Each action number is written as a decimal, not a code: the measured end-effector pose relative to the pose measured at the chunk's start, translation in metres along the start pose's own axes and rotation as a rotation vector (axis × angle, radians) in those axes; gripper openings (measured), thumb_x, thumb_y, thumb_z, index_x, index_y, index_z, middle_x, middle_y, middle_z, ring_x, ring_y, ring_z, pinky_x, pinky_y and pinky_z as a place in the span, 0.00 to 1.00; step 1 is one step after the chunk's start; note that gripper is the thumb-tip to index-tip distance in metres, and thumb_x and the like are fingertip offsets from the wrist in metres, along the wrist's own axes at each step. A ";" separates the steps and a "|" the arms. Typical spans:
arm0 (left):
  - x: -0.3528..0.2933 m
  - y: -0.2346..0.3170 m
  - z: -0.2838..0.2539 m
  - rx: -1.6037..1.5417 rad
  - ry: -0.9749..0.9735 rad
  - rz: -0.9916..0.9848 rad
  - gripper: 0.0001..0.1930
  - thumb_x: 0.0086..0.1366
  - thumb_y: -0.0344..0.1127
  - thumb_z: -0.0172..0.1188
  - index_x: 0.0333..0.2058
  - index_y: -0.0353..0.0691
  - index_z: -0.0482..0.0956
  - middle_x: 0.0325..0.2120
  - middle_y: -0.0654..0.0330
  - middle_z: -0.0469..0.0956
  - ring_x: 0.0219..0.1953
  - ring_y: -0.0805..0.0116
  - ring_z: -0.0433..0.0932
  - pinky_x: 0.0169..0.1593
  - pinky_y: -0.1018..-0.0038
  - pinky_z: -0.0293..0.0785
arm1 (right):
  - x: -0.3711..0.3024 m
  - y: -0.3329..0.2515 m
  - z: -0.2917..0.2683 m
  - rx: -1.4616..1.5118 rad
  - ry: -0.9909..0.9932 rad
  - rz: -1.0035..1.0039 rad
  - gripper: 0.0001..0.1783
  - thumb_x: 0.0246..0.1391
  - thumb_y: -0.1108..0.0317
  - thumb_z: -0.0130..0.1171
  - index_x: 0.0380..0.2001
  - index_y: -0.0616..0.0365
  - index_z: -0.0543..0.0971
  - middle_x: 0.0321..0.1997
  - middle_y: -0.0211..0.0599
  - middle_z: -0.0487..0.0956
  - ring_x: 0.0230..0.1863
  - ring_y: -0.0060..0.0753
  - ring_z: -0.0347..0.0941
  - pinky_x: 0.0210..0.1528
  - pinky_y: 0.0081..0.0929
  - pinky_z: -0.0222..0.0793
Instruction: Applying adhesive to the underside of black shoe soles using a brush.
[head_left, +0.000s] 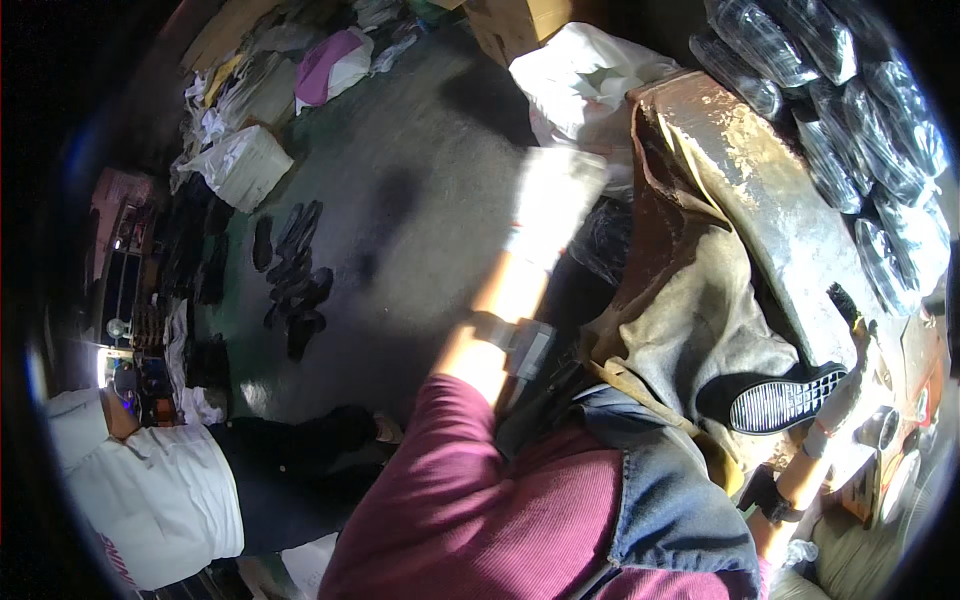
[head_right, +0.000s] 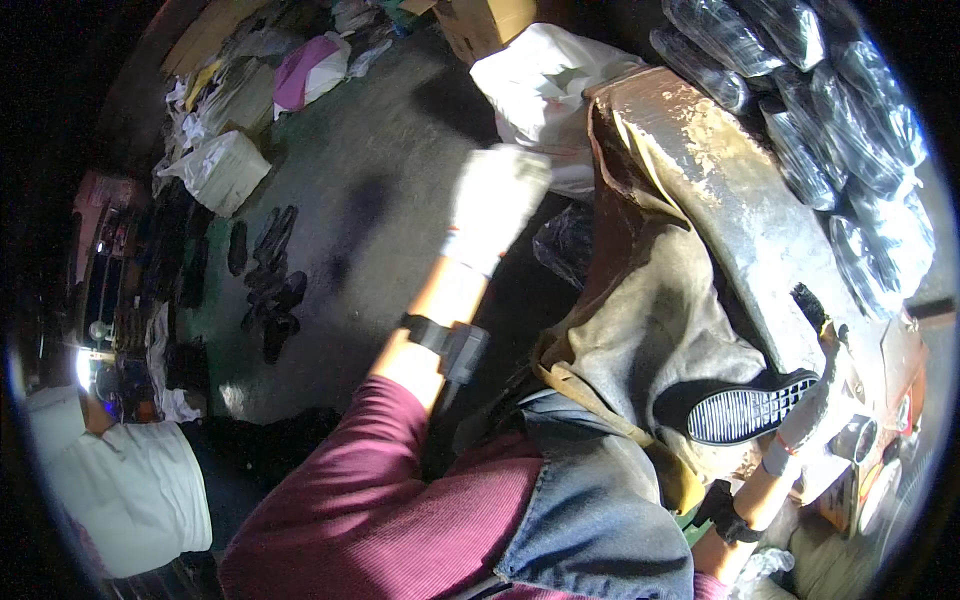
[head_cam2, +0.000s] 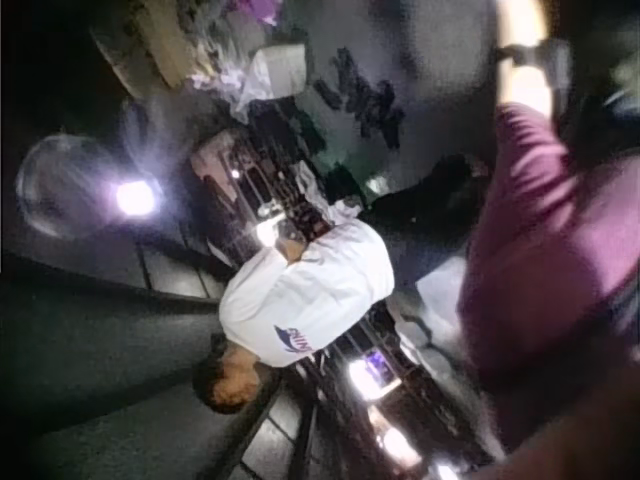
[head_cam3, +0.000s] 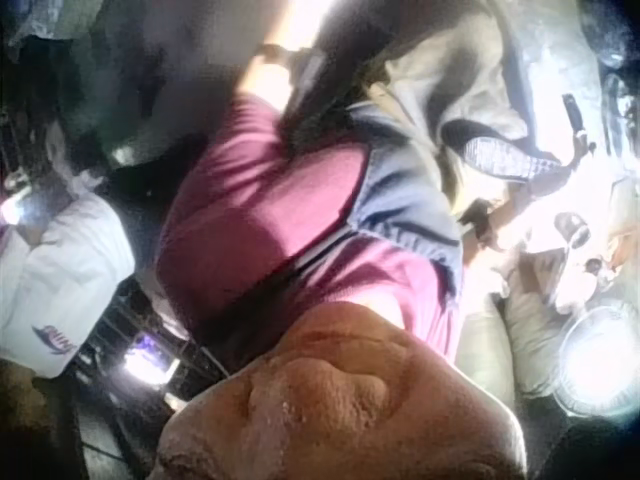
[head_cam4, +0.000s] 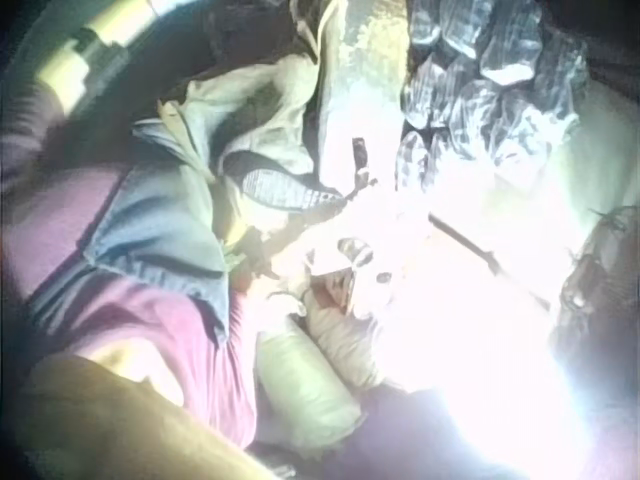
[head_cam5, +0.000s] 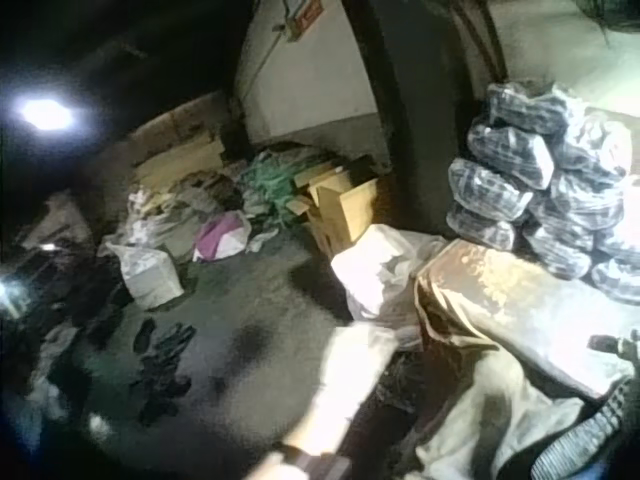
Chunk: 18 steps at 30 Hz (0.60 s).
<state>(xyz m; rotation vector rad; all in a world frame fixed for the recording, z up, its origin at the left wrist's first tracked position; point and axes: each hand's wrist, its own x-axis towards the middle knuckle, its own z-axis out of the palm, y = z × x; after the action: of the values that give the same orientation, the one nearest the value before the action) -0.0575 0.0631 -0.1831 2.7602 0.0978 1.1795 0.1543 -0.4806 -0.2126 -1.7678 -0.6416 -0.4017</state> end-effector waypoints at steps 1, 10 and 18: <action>0.003 0.018 0.021 -0.165 0.091 0.207 0.07 0.67 0.39 0.62 0.37 0.44 0.84 0.35 0.57 0.83 0.38 0.52 0.81 0.43 0.58 0.78 | -0.005 -0.030 0.037 0.151 -0.021 -0.041 0.30 0.77 0.62 0.42 0.74 0.67 0.61 0.77 0.43 0.65 0.76 0.38 0.63 0.80 0.40 0.53; -0.015 0.278 0.129 -0.977 -0.737 0.299 0.18 0.72 0.29 0.52 0.56 0.41 0.83 0.61 0.46 0.76 0.65 0.45 0.73 0.68 0.53 0.69 | -0.113 -0.081 -0.027 -0.233 0.460 -0.113 0.22 0.65 0.65 0.64 0.58 0.64 0.77 0.58 0.34 0.81 0.59 0.35 0.77 0.65 0.36 0.71; -0.024 0.329 0.167 -0.621 -0.583 1.135 0.19 0.66 0.34 0.56 0.53 0.52 0.87 0.70 0.52 0.71 0.73 0.50 0.65 0.78 0.45 0.47 | -0.065 -0.081 -0.125 -0.968 0.555 0.233 0.12 0.56 0.54 0.68 0.41 0.43 0.89 0.37 0.33 0.89 0.39 0.36 0.85 0.45 0.32 0.79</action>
<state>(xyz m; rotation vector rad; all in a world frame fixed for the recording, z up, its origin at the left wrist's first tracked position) 0.0489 -0.2820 -0.2640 2.3335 -1.7057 0.2836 0.0602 -0.5979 -0.1514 -2.4301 0.2253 -1.1144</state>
